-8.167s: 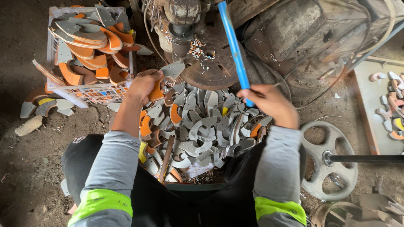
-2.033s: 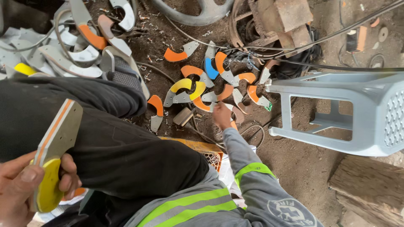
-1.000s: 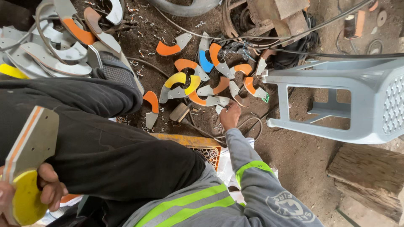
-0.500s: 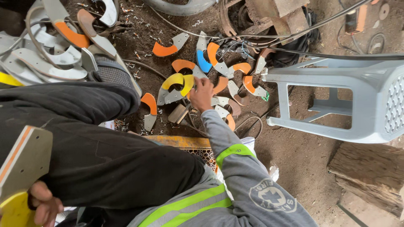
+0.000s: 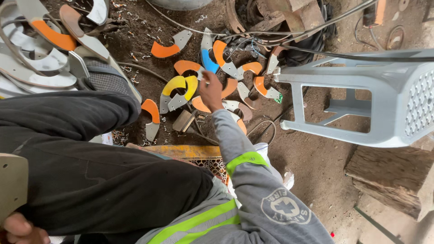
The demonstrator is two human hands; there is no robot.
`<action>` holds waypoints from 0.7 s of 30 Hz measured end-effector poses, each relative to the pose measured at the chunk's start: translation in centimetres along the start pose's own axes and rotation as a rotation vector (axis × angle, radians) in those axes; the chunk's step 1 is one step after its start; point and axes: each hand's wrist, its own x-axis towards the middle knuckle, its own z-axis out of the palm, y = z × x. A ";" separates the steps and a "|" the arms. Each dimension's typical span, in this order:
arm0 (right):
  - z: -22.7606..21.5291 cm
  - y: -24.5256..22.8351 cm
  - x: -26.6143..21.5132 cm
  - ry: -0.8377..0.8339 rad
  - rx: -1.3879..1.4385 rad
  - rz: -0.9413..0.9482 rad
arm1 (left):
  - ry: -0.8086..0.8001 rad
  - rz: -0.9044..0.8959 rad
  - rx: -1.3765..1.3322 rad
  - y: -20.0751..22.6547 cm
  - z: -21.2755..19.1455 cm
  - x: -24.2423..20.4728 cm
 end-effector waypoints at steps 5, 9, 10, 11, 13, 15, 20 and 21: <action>-7.3 5.2 -2.9 0.161 -0.294 0.258 | 0.281 0.209 0.059 -1.7 -1.4 -3.6; -14.0 9.9 -0.6 0.184 -0.730 0.518 | 0.638 0.428 0.220 -3.5 -0.4 -4.3; -15.3 10.8 0.3 0.107 -0.896 0.573 | 0.732 0.466 0.267 -3.9 0.6 -3.7; -16.3 11.5 1.0 0.111 -0.860 0.504 | 0.824 0.498 0.312 -4.1 1.9 -2.9; -15.7 12.0 2.4 -0.036 -0.718 0.409 | 0.949 0.535 0.417 -5.2 6.0 -0.9; -12.2 11.0 4.5 -0.175 -0.660 0.311 | 1.002 0.559 0.548 -4.6 10.2 2.3; -6.4 5.7 1.8 -0.245 -0.546 -0.045 | 1.161 0.557 0.794 -1.9 15.0 9.7; -6.5 4.1 1.1 -0.242 -0.519 -0.119 | 1.155 0.615 0.791 -2.1 15.6 10.7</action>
